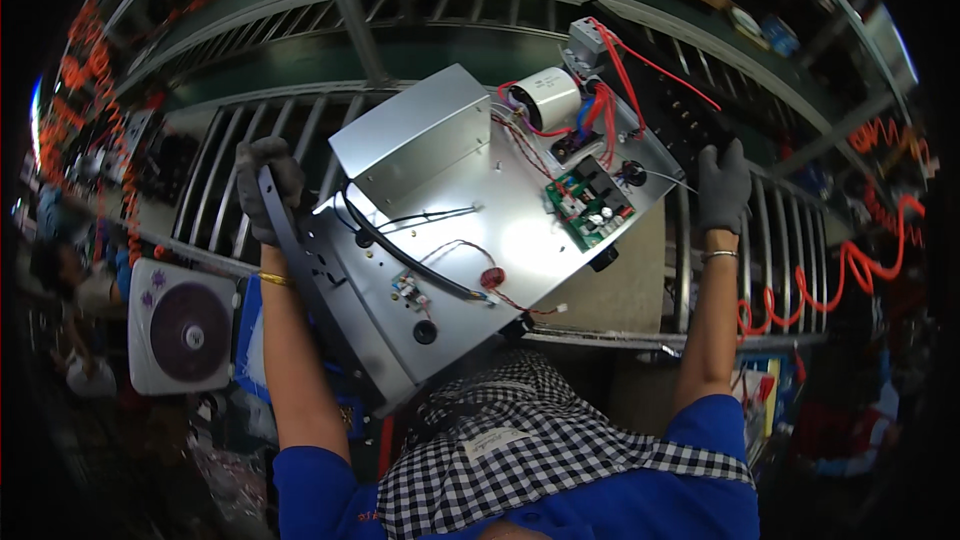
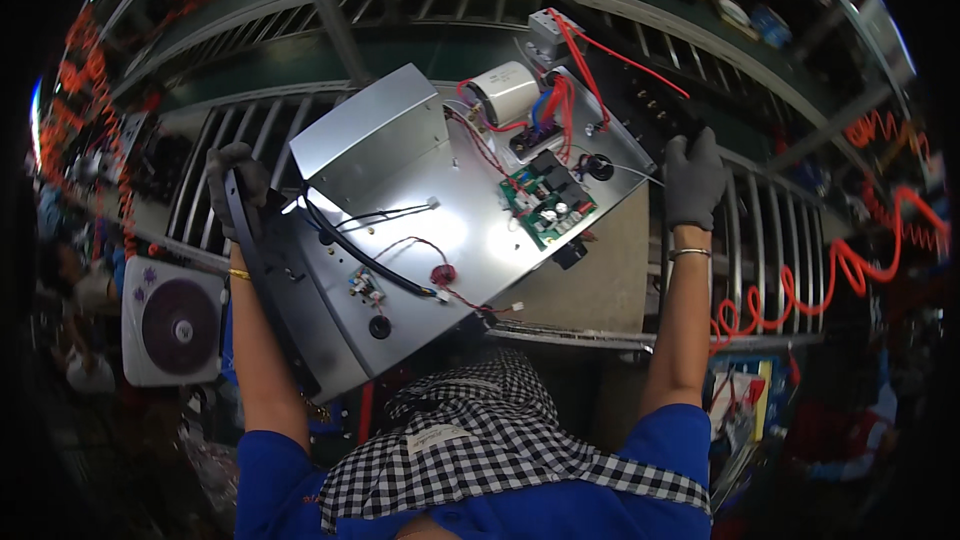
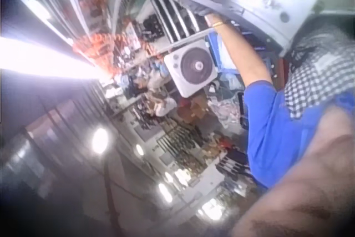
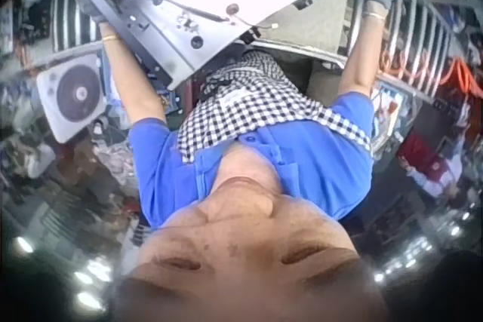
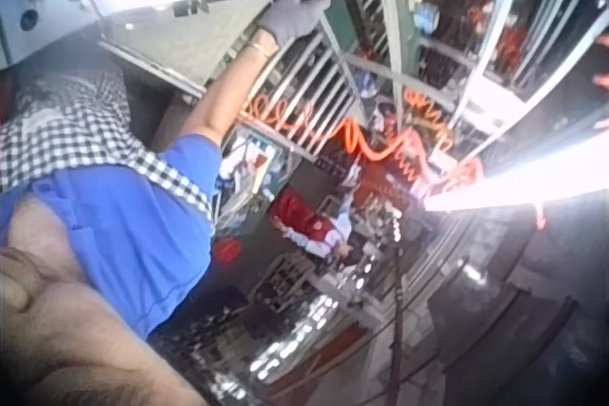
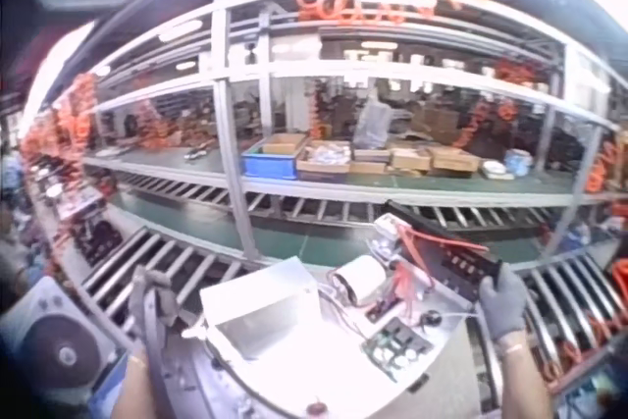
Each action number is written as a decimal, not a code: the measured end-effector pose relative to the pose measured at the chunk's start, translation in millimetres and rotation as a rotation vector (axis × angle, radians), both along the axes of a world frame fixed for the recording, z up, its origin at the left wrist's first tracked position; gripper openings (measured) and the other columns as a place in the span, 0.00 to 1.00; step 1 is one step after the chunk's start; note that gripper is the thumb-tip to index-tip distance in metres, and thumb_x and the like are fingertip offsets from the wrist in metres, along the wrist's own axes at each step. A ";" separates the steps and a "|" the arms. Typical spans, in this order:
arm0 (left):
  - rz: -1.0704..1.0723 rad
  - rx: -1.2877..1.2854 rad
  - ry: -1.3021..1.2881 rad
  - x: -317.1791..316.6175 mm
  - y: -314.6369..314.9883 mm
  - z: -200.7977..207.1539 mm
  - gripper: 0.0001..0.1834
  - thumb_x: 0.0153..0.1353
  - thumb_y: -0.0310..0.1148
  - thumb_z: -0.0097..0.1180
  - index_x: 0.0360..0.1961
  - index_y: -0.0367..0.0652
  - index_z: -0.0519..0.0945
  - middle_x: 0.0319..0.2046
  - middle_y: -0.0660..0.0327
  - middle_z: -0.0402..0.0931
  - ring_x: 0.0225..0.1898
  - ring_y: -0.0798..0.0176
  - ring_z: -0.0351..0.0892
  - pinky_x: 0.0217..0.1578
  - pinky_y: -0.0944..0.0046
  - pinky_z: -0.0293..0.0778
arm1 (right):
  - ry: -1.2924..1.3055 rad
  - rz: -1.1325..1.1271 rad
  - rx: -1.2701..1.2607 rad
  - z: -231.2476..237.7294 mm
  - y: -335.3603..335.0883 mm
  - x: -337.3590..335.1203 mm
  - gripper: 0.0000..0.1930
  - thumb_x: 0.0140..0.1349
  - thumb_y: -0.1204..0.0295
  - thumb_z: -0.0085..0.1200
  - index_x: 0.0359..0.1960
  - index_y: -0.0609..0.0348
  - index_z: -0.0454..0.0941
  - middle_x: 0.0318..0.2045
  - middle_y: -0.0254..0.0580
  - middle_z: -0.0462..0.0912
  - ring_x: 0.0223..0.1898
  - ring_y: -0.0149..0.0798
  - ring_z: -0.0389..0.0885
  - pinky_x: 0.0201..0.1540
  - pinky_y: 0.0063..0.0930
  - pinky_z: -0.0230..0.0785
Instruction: The person uses a pneumatic screwdriver to fasten screws into a black metal casing on a workbench. They then handle the casing, move it aside, and wrap a similar black metal casing in plastic film.
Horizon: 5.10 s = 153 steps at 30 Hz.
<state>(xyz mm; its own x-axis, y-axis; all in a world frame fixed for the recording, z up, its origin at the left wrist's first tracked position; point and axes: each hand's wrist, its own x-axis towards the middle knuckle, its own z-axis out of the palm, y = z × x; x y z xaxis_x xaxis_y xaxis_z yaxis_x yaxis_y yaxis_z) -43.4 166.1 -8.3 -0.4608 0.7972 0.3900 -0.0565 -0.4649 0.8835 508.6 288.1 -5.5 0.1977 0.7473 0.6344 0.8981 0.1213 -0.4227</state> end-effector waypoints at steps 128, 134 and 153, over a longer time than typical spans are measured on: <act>-0.347 -0.112 1.772 290.0 192.4 94.5 0.19 0.68 0.44 0.44 0.55 0.55 0.79 0.55 0.58 0.74 0.54 0.52 0.75 0.55 0.54 0.70 | -0.785 0.336 -0.198 136.8 -71.7 -18.3 0.25 0.50 0.65 0.62 0.53 0.44 0.76 0.43 0.41 0.77 0.48 0.45 0.74 0.52 0.40 0.61; -0.354 -0.010 1.731 296.7 200.8 85.6 0.15 0.68 0.45 0.46 0.53 0.67 0.79 0.56 0.60 0.74 0.54 0.53 0.76 0.55 0.55 0.71 | -1.110 0.186 -0.532 139.6 -26.5 -75.3 0.18 0.55 0.70 0.55 0.49 0.44 0.80 0.43 0.43 0.79 0.49 0.44 0.75 0.50 0.37 0.59; -0.148 0.120 2.073 315.0 205.7 77.5 0.11 0.61 0.35 0.51 0.43 0.54 0.83 0.49 0.60 0.78 0.54 0.59 0.75 0.55 0.58 0.66 | -0.889 0.240 -0.563 120.9 -29.7 -58.3 0.16 0.60 0.69 0.55 0.51 0.47 0.76 0.39 0.49 0.81 0.38 0.49 0.85 0.37 0.41 0.79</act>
